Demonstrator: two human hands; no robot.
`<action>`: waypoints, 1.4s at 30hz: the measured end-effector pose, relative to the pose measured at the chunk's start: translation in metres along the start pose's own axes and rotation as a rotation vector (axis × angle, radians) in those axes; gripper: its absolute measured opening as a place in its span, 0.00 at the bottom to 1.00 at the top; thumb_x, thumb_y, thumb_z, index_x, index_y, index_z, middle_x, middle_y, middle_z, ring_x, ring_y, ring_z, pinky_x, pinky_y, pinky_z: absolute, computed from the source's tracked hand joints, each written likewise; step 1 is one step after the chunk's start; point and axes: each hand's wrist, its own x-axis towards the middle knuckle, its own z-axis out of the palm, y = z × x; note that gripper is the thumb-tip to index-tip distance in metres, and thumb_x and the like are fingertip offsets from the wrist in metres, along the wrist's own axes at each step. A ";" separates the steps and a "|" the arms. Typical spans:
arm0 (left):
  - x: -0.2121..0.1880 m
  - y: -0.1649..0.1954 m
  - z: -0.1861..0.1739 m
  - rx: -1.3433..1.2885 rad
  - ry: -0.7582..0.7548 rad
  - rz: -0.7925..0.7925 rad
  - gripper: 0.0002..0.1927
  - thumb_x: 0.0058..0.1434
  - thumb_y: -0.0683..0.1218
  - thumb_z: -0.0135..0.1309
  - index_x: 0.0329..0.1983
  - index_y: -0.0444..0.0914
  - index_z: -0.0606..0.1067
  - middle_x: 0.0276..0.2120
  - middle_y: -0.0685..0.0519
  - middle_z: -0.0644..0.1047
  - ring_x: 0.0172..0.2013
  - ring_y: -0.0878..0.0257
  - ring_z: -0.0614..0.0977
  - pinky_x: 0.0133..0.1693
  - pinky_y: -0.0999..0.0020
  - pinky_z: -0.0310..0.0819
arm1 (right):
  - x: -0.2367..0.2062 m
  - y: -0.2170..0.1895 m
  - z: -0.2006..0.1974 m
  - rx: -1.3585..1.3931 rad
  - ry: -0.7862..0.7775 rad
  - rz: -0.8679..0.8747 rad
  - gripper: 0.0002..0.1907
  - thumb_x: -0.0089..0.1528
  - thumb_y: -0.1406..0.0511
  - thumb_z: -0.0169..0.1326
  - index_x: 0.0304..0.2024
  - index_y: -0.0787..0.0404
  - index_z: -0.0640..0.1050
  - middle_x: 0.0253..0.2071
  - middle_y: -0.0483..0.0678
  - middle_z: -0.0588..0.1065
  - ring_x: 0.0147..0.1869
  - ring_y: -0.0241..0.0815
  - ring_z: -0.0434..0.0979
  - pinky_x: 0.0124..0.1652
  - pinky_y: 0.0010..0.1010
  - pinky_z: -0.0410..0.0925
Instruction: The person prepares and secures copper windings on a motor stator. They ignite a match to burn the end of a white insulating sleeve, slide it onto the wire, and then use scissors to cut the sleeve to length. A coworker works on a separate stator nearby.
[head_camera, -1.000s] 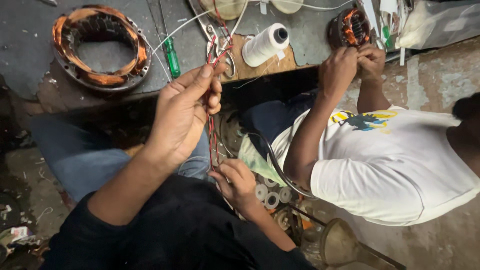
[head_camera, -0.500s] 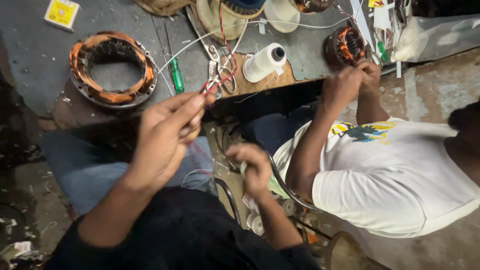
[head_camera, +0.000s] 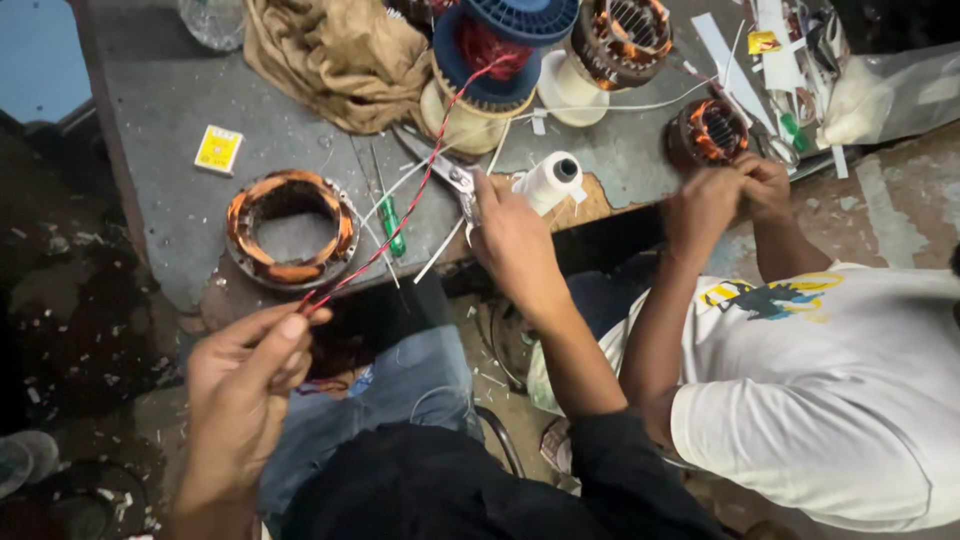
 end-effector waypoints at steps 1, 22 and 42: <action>0.001 0.002 -0.003 -0.004 0.017 0.009 0.12 0.67 0.38 0.54 0.48 0.23 0.79 0.26 0.57 0.70 0.25 0.72 0.64 0.28 0.76 0.54 | -0.008 0.002 -0.003 -0.012 0.042 -0.021 0.36 0.55 0.72 0.59 0.66 0.72 0.66 0.42 0.61 0.72 0.48 0.64 0.74 0.44 0.48 0.67; 0.020 0.027 -0.017 -0.037 0.066 0.077 0.10 0.69 0.36 0.54 0.49 0.25 0.78 0.40 0.42 0.81 0.30 0.69 0.70 0.31 0.75 0.61 | -0.018 0.008 0.010 1.307 -0.340 0.332 0.56 0.48 0.36 0.65 0.66 0.66 0.71 0.31 0.36 0.64 0.32 0.27 0.63 0.31 0.19 0.56; 0.022 0.043 -0.020 -0.016 0.028 0.148 0.10 0.70 0.36 0.54 0.50 0.23 0.79 0.28 0.51 0.74 0.28 0.69 0.68 0.30 0.76 0.58 | -0.014 -0.002 0.025 1.376 -0.397 0.124 0.64 0.47 0.27 0.59 0.67 0.67 0.69 0.32 0.36 0.66 0.38 0.29 0.65 0.38 0.21 0.57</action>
